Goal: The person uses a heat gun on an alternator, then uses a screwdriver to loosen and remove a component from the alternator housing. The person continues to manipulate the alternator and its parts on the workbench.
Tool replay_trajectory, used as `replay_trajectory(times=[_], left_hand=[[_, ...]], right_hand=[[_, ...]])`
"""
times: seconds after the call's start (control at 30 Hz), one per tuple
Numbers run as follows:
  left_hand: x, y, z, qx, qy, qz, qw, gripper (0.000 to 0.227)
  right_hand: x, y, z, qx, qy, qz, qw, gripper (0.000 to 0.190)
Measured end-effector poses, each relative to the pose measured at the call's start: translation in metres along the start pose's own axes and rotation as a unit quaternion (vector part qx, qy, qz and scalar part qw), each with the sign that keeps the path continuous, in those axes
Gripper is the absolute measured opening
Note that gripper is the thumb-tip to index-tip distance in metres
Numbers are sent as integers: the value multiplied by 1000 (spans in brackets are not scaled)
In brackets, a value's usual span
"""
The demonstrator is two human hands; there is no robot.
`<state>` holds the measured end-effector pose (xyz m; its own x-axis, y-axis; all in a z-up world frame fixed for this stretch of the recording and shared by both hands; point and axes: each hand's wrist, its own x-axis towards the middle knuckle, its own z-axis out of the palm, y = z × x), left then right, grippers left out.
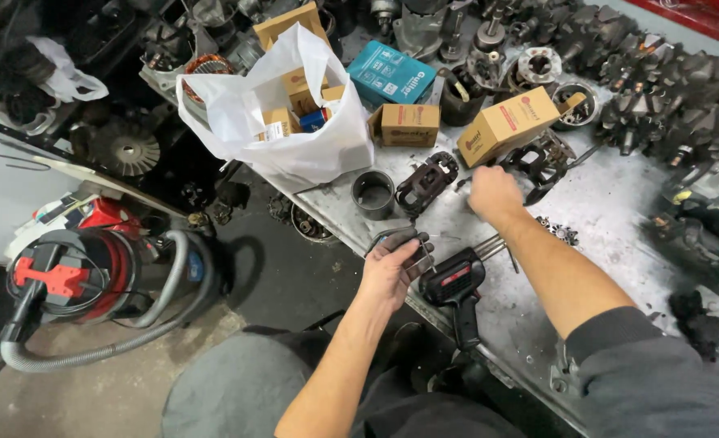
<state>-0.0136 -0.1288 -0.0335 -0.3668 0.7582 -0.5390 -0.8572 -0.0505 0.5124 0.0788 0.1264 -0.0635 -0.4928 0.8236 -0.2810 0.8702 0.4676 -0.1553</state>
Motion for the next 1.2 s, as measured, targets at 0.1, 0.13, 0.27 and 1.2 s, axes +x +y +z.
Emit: replay_trajectory(times=[0.1,0.13,0.27,1.2], left_hand=[[-8,9,-6,4,-41,-4,999,30],[-8,8,-11,5,-45,-5,999,30],[-6,6,-17,14,-46,8,999,31],[-21,-33,-48,125,-103,-156,974,33]], right_hand=[[-33,-33,-48,17,23,-45,999,24],[-49,-39,-57,16,26,-42,999,24],[-110,-52,-82,190,-56,-134,971,27],[-194,50,83,136,106,237,956,32]])
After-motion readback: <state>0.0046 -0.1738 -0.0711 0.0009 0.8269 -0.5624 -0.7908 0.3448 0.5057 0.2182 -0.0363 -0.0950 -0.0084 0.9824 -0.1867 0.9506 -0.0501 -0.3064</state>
